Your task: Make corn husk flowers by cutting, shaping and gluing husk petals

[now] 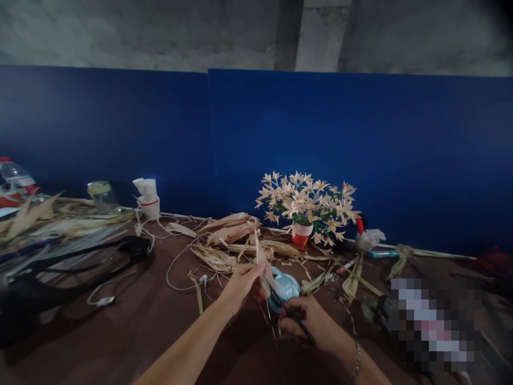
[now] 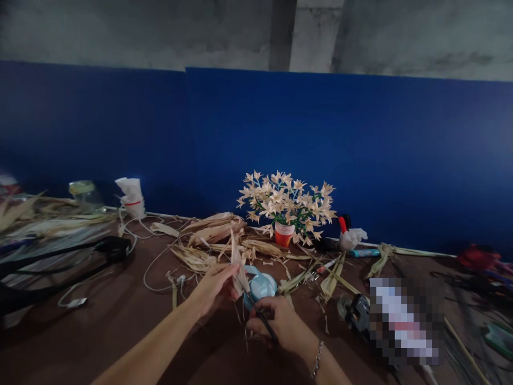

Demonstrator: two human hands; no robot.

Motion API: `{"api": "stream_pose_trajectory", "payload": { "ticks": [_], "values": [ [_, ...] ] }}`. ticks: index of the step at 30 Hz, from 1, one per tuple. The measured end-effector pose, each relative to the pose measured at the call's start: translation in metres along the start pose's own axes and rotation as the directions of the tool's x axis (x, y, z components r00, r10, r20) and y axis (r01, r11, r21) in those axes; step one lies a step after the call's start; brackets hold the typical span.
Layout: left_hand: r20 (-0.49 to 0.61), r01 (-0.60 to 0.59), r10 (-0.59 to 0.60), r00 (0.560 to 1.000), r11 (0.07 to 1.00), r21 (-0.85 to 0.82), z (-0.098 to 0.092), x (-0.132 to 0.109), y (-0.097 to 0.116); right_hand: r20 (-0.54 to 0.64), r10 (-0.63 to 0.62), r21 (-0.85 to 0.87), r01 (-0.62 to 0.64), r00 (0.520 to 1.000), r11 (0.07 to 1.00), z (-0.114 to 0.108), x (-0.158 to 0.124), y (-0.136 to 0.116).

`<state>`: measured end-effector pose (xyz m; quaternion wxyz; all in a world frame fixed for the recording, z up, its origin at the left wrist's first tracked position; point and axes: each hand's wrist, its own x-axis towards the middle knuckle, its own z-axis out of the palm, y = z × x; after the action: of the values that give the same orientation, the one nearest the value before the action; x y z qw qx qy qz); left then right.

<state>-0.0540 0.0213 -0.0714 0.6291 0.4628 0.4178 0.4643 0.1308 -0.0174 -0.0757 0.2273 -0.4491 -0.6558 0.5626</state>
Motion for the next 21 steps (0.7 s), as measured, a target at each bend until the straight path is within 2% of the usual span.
{"api": "stream_pose_trajectory", "payload": {
  "ticks": [5, 11, 17, 21],
  "values": [
    [0.012, -0.002, 0.001, 1.000, 0.999, 0.041, -0.0023, 0.0017, -0.0016, 0.000, -0.009, -0.042, 0.009, 1.000, 0.999, -0.0020, 0.0000, 0.0020],
    [0.087, -0.031, 0.026, 0.996, 0.998, 0.056, -0.0042, -0.0011, 0.0053, -0.009, -0.020, -0.068, 0.019, 1.000, 0.998, -0.0038, -0.0014, -0.0008],
    [0.023, -0.026, 0.024, 0.999, 0.997, 0.070, -0.0082, 0.0024, 0.0033, -0.013, -0.041, -0.093, 0.039, 0.999, 0.995, -0.0063, -0.0017, -0.0027],
    [0.028, -0.011, 0.010, 1.000, 0.999, 0.036, -0.0096, 0.0039, 0.0028, 0.005, -0.025, -0.075, 0.025, 1.000, 0.997, -0.0074, -0.0032, -0.0038]
  ]
}}
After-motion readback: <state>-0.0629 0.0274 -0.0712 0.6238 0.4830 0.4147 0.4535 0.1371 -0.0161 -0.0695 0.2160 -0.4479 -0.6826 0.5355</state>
